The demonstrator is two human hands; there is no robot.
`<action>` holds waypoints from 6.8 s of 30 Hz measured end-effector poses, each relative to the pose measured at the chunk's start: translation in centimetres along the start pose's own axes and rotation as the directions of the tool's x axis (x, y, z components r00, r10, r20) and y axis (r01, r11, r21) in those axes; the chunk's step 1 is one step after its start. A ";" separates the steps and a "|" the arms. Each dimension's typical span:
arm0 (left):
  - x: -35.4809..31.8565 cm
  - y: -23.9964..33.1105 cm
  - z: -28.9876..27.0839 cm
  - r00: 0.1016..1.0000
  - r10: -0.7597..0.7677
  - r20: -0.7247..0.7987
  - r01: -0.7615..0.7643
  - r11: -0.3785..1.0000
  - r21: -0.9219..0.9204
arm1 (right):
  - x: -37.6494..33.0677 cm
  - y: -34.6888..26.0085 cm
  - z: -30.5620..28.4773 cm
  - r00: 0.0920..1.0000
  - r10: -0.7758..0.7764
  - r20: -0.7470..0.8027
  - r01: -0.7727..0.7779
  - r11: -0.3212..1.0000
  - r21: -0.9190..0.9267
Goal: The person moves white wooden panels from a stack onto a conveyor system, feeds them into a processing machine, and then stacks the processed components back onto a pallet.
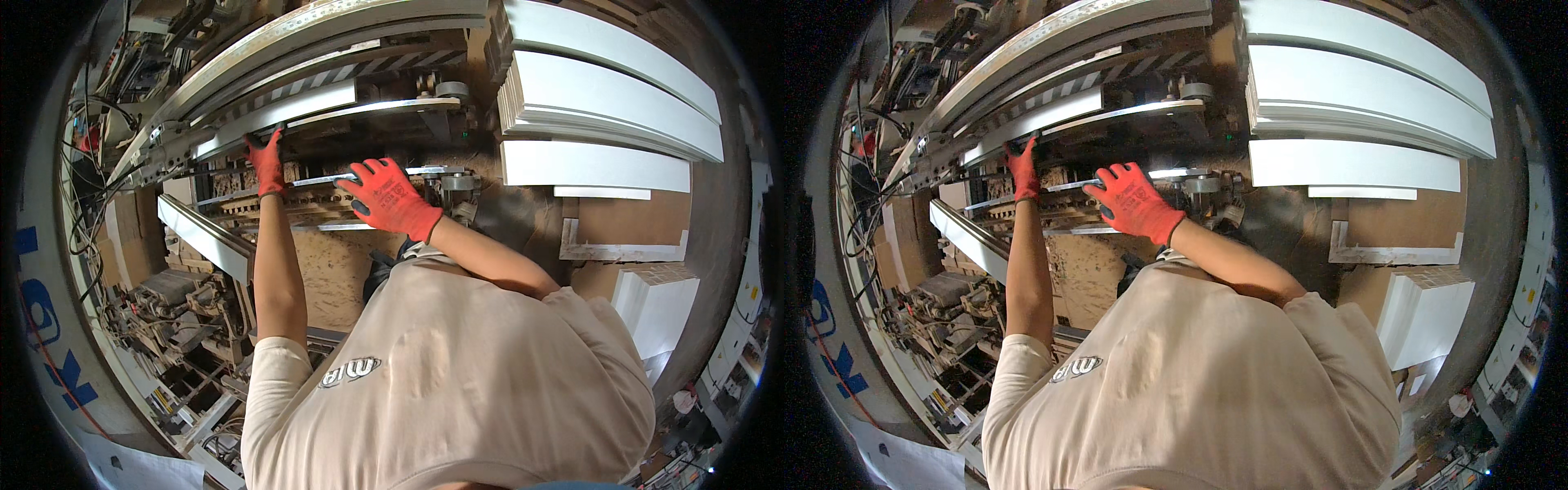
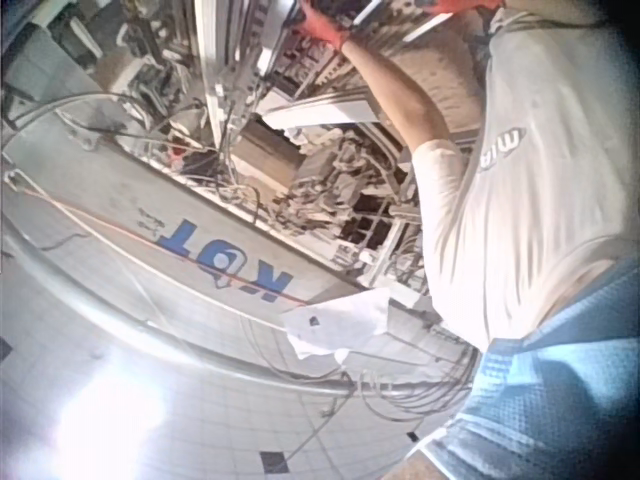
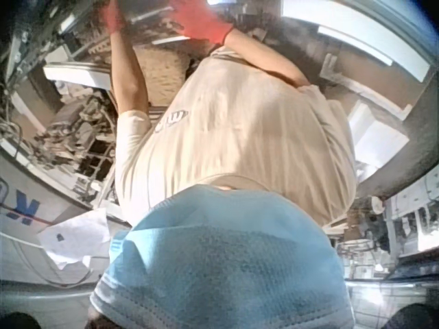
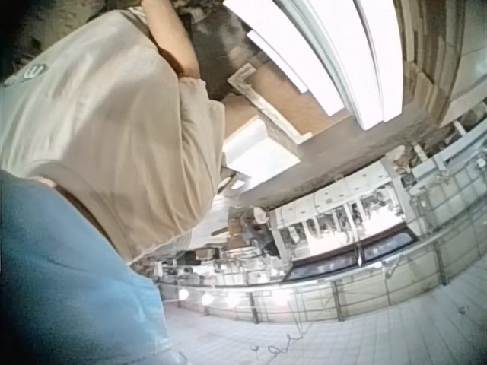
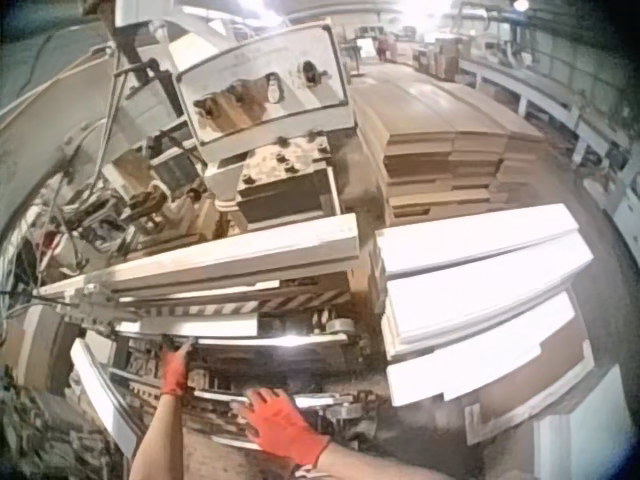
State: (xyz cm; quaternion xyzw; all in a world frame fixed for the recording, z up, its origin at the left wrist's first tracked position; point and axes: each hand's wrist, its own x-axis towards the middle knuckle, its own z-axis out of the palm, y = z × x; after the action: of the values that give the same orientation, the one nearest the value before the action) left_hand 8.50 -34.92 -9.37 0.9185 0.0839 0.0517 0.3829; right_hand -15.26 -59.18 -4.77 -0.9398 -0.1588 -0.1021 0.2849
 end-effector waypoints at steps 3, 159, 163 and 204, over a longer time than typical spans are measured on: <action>0.1 -1.3 -0.3 0.999 0.039 0.023 -0.037 0.996 -0.075 | 0.0 0.1 0.0 1.000 -0.003 0.017 0.003 1.000 0.019; -17.8 9.8 -16.4 0.945 0.249 0.213 -0.166 0.924 -0.344 | -23.8 18.8 -25.8 0.898 0.432 0.085 -0.324 0.778 -0.538; -20.7 13.3 -12.1 0.610 0.471 0.637 -0.091 0.840 -0.534 | -23.0 18.2 -26.7 0.897 0.391 0.206 -0.198 0.773 -0.602; 0.1 1.3 2.3 0.945 -0.236 -0.226 0.099 0.866 -0.490 | 9.3 9.3 3.3 0.675 0.709 -0.204 -0.161 0.411 0.897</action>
State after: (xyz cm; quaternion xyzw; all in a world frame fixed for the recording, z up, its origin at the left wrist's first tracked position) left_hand 9.09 -37.40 -10.04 0.7700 0.2017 0.1656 0.5823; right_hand -3.01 -62.42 -9.49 -0.6206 0.1707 -0.2034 0.7378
